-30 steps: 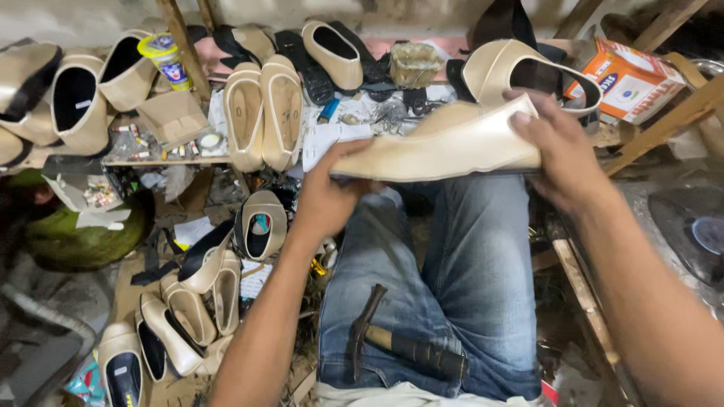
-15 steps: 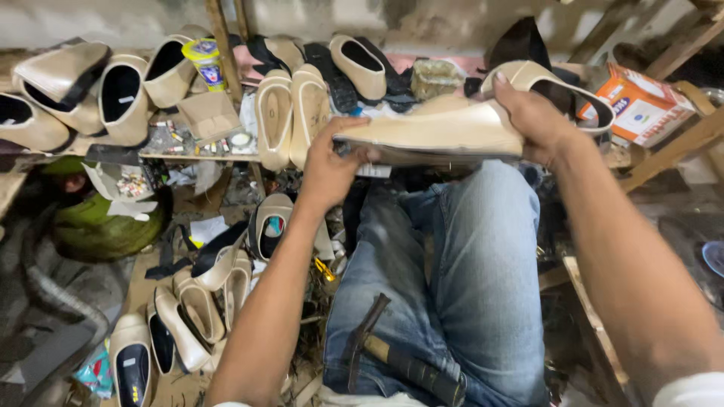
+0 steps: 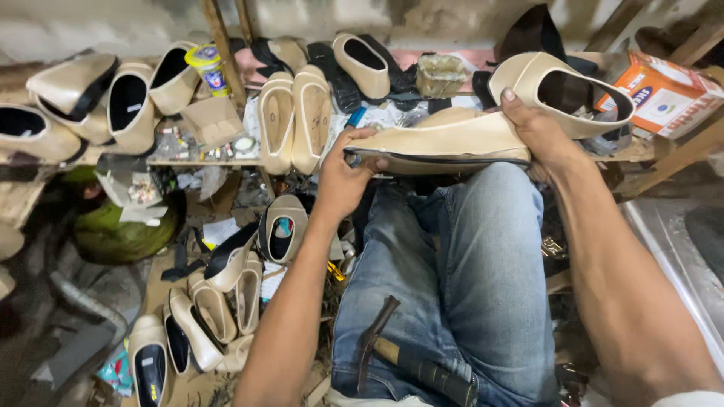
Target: The person repairs beige high-heeled shoes by hand and with tools. They use a hammer to tap the heel area, a knife to trim or separate parts, and a heat source to soften or bond materials. The person repeatedly inspects the shoe, adjusts components, and places the shoe on a metal surface for heating.
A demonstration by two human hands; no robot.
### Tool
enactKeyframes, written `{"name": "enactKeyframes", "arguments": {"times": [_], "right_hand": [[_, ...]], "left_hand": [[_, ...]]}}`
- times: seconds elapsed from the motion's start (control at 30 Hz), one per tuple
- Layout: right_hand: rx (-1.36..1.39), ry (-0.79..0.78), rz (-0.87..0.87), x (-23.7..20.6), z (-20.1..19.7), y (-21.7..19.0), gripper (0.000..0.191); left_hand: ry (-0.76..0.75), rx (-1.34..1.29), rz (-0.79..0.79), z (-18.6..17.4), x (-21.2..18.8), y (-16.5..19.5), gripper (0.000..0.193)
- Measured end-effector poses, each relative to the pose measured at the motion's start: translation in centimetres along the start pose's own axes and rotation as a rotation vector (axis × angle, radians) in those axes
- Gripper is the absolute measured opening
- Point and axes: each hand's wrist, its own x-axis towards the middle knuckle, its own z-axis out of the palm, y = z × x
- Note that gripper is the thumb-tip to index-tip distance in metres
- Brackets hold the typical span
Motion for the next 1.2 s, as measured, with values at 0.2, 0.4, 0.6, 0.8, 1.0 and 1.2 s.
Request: {"name": "enactKeyframes", "arguments": {"times": [0.2, 0.4, 0.6, 0.8, 1.0, 1.2], "right_hand": [[0.098, 0.073, -0.148, -1.9, -1.6, 1.0, 0.042], [0.021, 0.109, -0.251, -3.1, -2.0, 1.1, 0.048], [-0.035, 0.250, -0.418, -3.7, -2.4, 2.3, 0.038], [-0.075, 0.303, -0.346, -4.3, -2.6, 2.5, 0.035], [-0.211, 0.211, -0.319, -2.6, -2.2, 2.4, 0.042], [-0.297, 0.124, -0.241, -2.4, 0.2, -0.2, 0.042]], "left_hand": [[0.003, 0.009, 0.072, 1.6, 0.4, 0.3, 0.044], [0.063, -0.081, 0.045, 2.9, -0.8, 0.6, 0.052], [0.195, -0.037, 0.079, 5.4, -3.5, -0.6, 0.053], [0.330, 0.046, 0.009, 6.9, -6.5, -0.4, 0.052], [0.307, -0.074, -0.025, 6.5, -7.7, -1.7, 0.058], [0.310, 0.076, 0.008, 5.5, -4.8, -1.1, 0.054]]}}
